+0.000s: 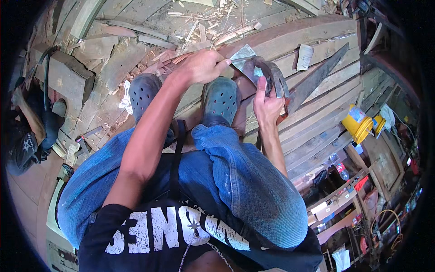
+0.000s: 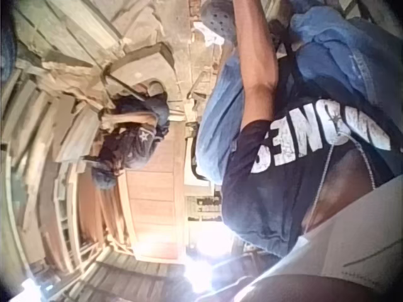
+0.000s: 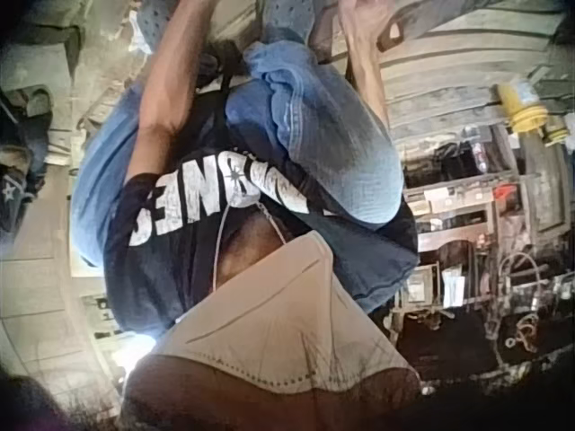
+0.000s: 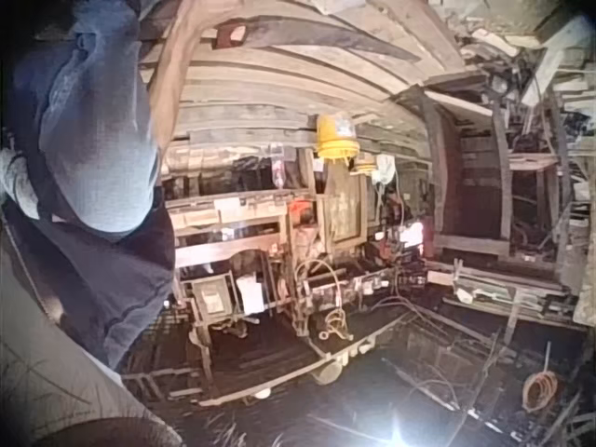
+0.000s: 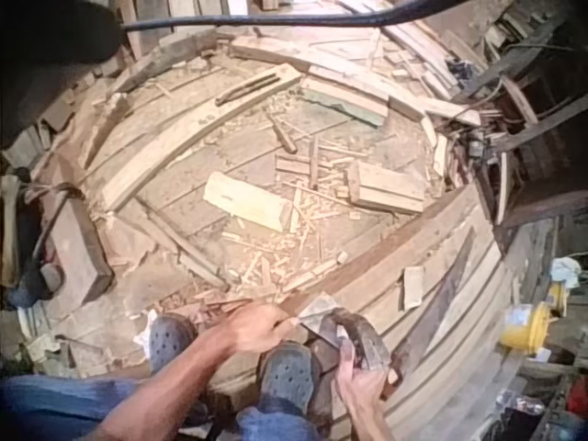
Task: Secure a piece of wood to a structure using a hammer and nails and trimming with a hand saw.
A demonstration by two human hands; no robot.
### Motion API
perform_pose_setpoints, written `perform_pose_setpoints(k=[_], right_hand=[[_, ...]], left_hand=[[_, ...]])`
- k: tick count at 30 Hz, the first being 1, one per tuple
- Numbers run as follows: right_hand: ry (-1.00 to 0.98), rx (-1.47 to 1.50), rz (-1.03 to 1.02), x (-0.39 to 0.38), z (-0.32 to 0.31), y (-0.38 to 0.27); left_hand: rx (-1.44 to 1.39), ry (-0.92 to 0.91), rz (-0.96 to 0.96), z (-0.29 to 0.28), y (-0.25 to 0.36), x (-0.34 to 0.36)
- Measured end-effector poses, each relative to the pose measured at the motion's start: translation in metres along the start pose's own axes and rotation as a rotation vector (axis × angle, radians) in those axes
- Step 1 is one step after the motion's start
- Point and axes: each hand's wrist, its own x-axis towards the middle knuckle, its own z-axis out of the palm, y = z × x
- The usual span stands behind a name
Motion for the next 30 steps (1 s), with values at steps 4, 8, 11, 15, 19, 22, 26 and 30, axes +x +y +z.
perform_pose_setpoints(k=[4,8,11,15,19,22,26,30], right_hand=[[-0.042,-0.043,0.031,0.002,0.0,-0.003],[0.013,0.026,0.007,0.001,0.004,0.004],[0.061,-0.04,-0.042,0.002,0.005,0.007],[0.057,-0.072,-0.001,0.0,0.002,0.002],[0.046,-0.05,0.12,0.001,-0.001,0.01],[0.208,0.003,0.05,0.003,0.0,0.04],[0.23,0.015,0.147,0.004,0.001,0.048],[0.201,-0.02,0.143,0.003,-0.002,0.044]], left_hand=[[0.005,0.023,-0.067,0.001,-0.001,-0.001],[0.006,0.006,0.002,0.002,-0.005,-0.001],[0.033,0.026,0.076,0.005,-0.009,0.002],[0.023,0.018,0.002,0.003,-0.007,0.0],[0.069,-0.028,-0.043,-0.002,-0.002,0.001],[0.016,0.013,0.02,0.006,-0.006,0.005],[0.035,0.01,0.013,0.01,-0.013,0.005],[0.036,-0.033,-0.022,0.009,-0.009,0.006]])
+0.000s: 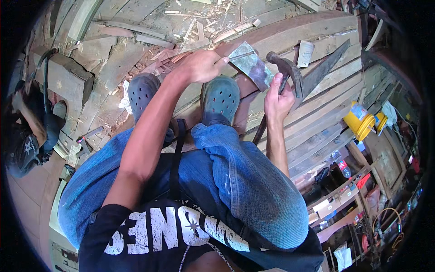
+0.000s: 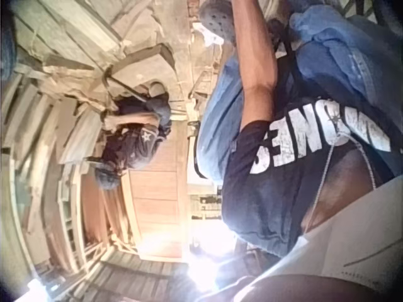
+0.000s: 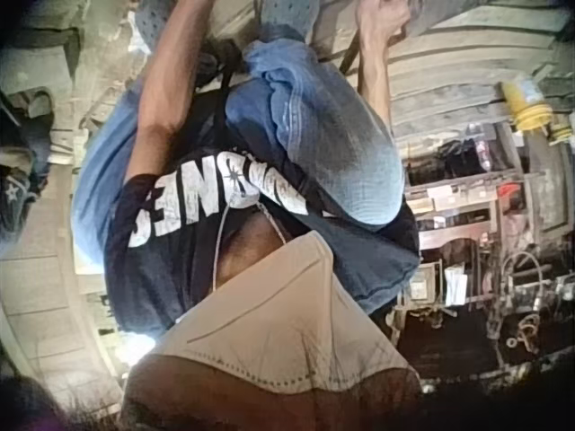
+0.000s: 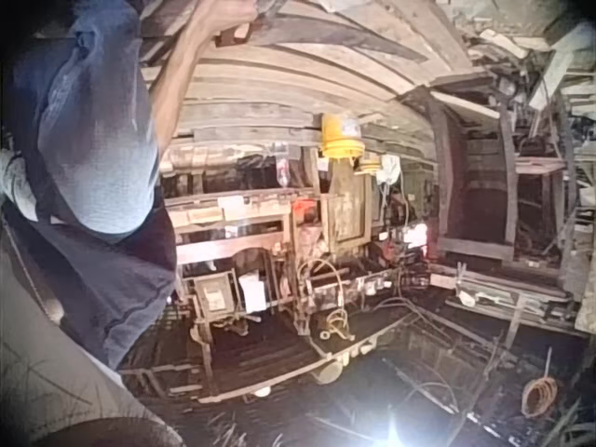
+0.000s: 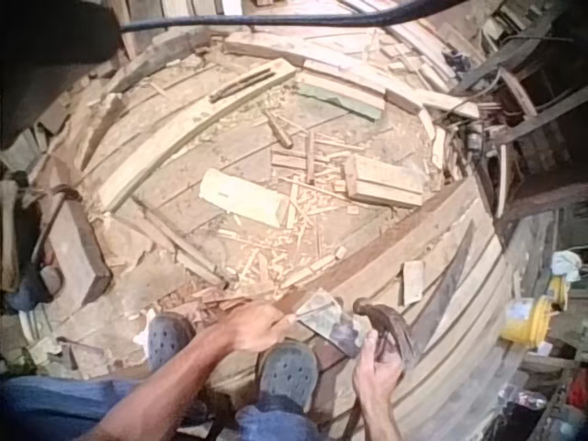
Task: Secure a piece of wood to a structure using a hammer and nails and trimming with a hand saw.
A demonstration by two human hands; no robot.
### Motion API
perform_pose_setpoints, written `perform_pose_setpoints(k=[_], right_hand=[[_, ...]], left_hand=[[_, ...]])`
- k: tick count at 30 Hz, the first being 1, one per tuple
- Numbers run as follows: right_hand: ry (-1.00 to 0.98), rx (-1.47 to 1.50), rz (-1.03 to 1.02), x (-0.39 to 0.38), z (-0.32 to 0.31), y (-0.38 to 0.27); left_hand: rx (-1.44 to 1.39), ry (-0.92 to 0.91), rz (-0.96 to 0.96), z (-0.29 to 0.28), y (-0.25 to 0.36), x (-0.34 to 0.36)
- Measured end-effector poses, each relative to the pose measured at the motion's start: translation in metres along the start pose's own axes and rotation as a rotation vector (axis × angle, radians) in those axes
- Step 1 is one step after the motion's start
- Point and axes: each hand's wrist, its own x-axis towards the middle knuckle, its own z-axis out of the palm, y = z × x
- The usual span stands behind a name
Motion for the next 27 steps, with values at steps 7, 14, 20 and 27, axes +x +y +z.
perform_pose_setpoints(k=[7,14,20,27], right_hand=[[-0.062,0.08,0.073,-0.007,0.004,-0.005],[0.014,0.487,0.349,-0.004,-0.017,-0.048],[-0.003,0.724,0.186,0.012,-0.064,-0.097],[-0.081,0.867,-0.033,0.021,-0.094,-0.137]], left_hand=[[-0.175,-0.009,-0.038,-0.007,0.003,-0.003],[-0.935,-0.224,0.106,-0.017,0.026,-0.014],[-1.27,-0.34,0.409,-0.052,0.074,-0.039],[-1.416,-0.391,0.733,-0.069,0.098,-0.061]])
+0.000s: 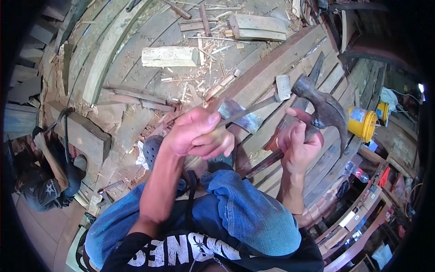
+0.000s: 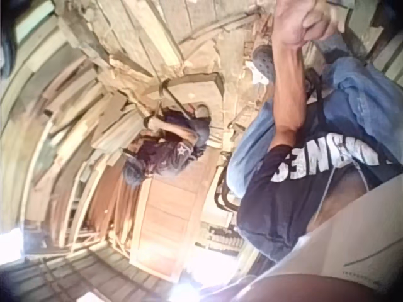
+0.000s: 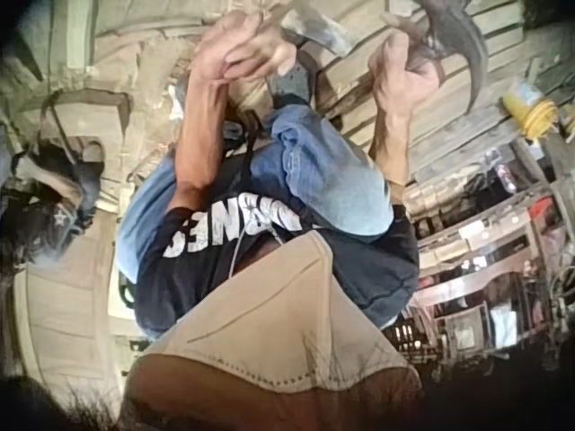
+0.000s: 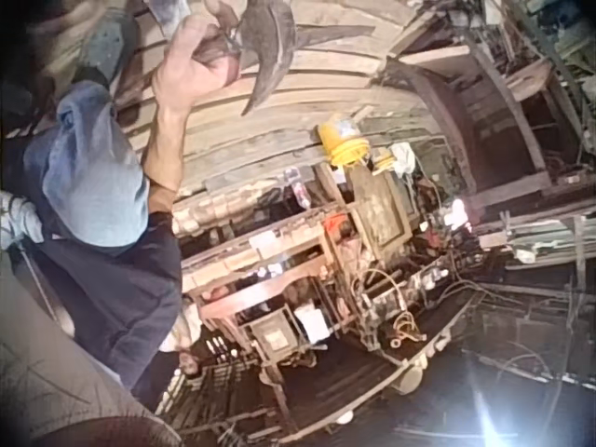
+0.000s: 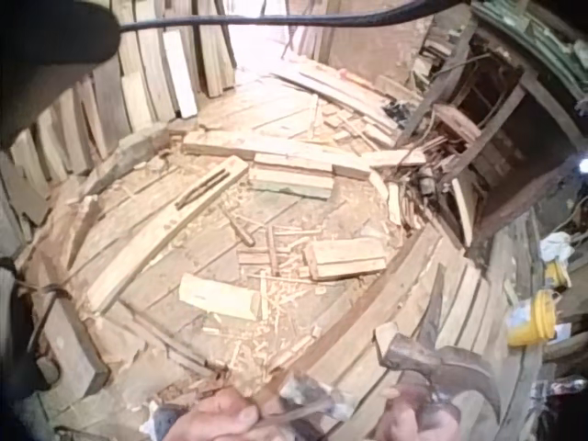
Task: Secure a piece of wood to a structure using a hammer and nails and trimming with a hand saw.
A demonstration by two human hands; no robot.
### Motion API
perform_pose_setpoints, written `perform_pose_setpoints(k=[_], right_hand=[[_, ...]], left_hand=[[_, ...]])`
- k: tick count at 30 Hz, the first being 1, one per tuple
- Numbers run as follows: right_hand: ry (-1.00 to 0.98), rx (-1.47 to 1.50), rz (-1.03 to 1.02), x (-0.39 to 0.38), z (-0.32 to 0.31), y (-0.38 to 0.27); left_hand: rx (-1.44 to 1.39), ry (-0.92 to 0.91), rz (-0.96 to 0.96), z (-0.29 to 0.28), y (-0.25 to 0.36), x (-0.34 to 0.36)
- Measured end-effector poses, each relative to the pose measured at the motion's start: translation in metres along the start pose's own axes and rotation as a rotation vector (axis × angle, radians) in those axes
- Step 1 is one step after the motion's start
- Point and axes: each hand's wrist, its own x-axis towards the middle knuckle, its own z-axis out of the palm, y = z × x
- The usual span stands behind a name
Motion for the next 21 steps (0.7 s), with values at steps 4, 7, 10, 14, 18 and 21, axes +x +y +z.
perform_pose_setpoints(k=[4,7,10,14,18,21], right_hand=[[-0.151,-0.142,-0.131,0.005,0.003,-0.014],[-0.182,-0.119,-0.201,0.006,0.009,-0.013],[-0.191,-0.101,-0.195,0.007,0.014,-0.013],[-0.239,-0.139,-0.215,0.009,0.013,-0.016],[-0.19,-0.03,-0.202,0.011,0.027,-0.03],[-0.169,0.012,-0.135,0.01,0.028,-0.041]], left_hand=[[-0.055,-0.025,0.031,0.006,0.005,-0.002],[-0.078,-0.032,0.021,0.006,0.004,-0.002],[-0.073,-0.043,0.023,0.005,0.003,-0.004],[-0.072,-0.045,-0.004,0.008,0.004,-0.005],[-0.001,0.0,-0.048,0.014,0.008,-0.004],[0.073,0.009,-0.06,0.017,0.009,-0.003]])
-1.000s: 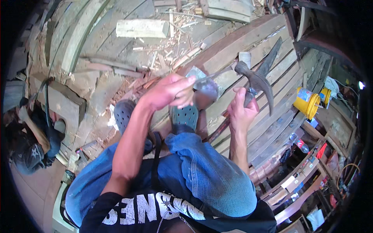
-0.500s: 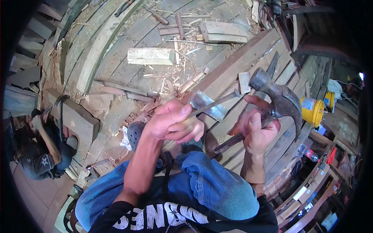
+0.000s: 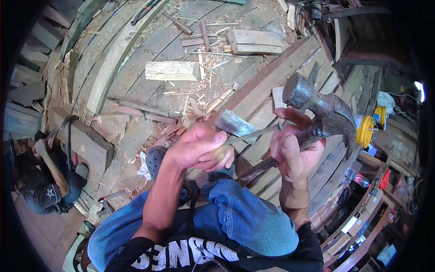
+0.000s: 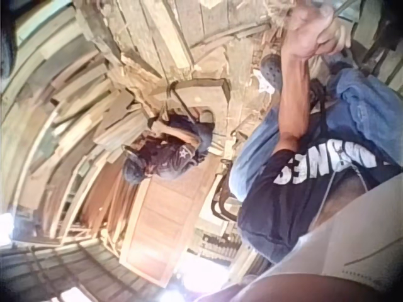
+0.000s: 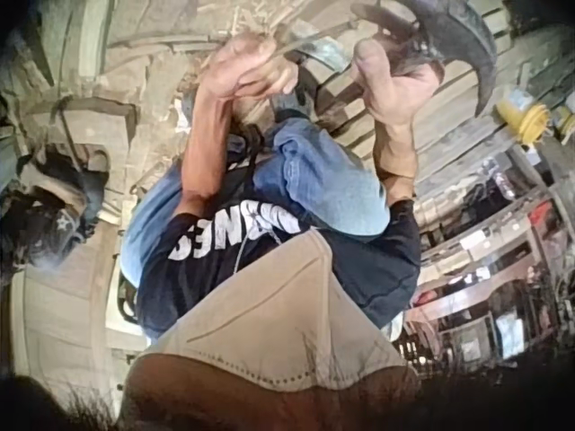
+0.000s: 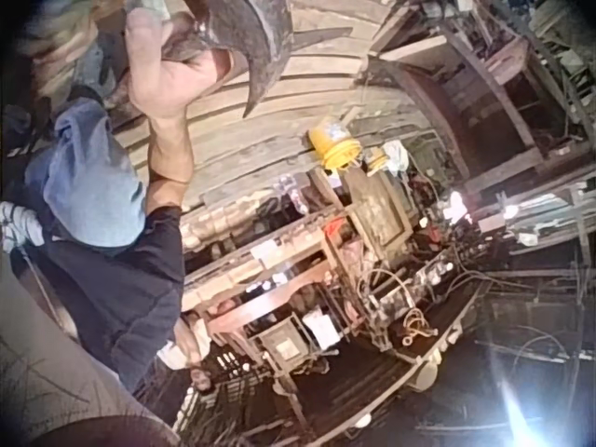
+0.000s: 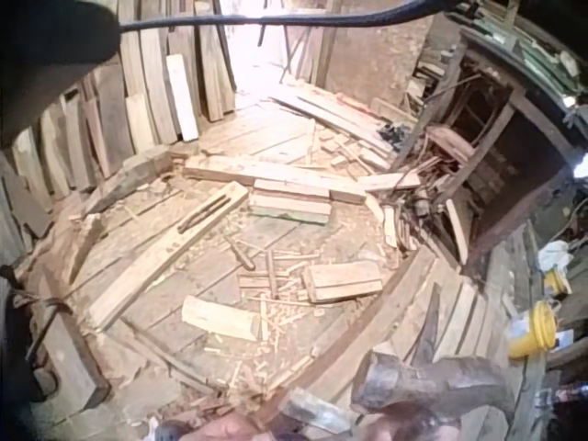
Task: Secure a piece of wood to a structure using a hammer and nails and trimming with a hand saw.
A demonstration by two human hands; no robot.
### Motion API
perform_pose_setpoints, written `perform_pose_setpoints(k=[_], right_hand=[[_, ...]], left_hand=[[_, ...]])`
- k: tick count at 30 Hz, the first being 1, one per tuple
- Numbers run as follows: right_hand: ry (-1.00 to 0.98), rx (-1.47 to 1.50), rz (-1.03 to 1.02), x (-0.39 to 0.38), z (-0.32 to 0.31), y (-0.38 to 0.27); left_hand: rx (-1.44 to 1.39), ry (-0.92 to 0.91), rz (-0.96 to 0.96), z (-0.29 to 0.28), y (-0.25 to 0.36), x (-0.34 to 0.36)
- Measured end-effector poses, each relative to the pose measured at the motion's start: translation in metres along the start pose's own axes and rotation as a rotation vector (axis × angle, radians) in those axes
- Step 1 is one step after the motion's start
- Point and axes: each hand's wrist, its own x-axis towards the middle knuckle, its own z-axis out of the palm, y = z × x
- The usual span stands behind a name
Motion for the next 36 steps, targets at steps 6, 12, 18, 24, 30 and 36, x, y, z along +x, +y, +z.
perform_pose_setpoints(k=[6,12,18,24,30,36], right_hand=[[0.007,0.01,0.143,-0.002,-0.006,-0.004],[0.024,-0.029,0.099,-0.001,-0.005,-0.003],[0.023,0.008,0.056,-0.002,-0.003,0.001],[0.037,-0.018,0.086,-0.003,-0.009,0.001],[-0.029,-0.032,0.126,-0.003,-0.018,0.018],[0.061,-0.154,0.28,-0.011,-0.015,0.062]], left_hand=[[0.101,0.047,-0.046,0.002,0.0,0.0],[0.167,0.093,-0.068,0.004,0.0,0.001],[0.24,0.124,-0.057,0.0,0.002,-0.003],[0.587,0.171,-0.051,0.015,0.017,0.006],[1.013,0.233,-0.072,0.01,0.022,0.006],[1.164,0.37,-0.008,-0.006,-0.023,0.017]])
